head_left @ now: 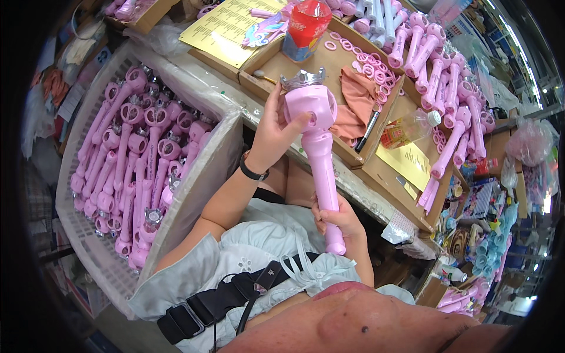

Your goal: The person assembles pink bubble maker toys by inserting a small metal rod into the handle, attaching a bubble wand, and testing the device. They repeat this process for multiple units, using a small brush to clean the handle opening before inserting the rod.

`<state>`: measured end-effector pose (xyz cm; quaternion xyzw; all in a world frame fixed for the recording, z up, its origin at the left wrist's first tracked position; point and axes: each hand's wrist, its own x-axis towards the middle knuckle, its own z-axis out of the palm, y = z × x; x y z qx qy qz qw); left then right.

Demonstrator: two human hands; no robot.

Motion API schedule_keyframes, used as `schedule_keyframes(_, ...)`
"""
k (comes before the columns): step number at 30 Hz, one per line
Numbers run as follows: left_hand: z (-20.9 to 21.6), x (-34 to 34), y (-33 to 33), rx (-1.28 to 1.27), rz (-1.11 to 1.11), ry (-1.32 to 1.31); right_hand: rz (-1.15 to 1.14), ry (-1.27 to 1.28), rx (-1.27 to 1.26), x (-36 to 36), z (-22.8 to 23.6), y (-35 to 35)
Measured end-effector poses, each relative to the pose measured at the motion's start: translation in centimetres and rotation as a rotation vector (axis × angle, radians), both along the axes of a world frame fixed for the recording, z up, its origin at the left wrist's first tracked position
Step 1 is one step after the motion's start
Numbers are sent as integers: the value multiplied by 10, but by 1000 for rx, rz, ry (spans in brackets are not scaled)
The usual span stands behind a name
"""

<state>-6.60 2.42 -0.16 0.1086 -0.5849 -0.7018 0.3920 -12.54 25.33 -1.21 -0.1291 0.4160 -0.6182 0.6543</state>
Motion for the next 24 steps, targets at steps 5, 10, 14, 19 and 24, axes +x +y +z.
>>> schedule_keyframes(5, -6, 2, 2, -101, 55, -108, -11, -40, 38, 4, 1, -5)
schedule_keyframes(10, -6, 4, 4, -43, 14, -45, 20, -153, -3, 2, 2, -3)
schedule_keyframes(14, -3, 7, 6, -3, -36, 16, 29, -170, -22, 2, -4, -1)
schedule_keyframes(19, -5, 9, 7, 126, -131, 148, 72, -324, -154, 3, -8, -3)
schedule_keyframes(24, -8, 13, -2, 192, -76, 93, -38, 384, 93, 2, 4, -9)
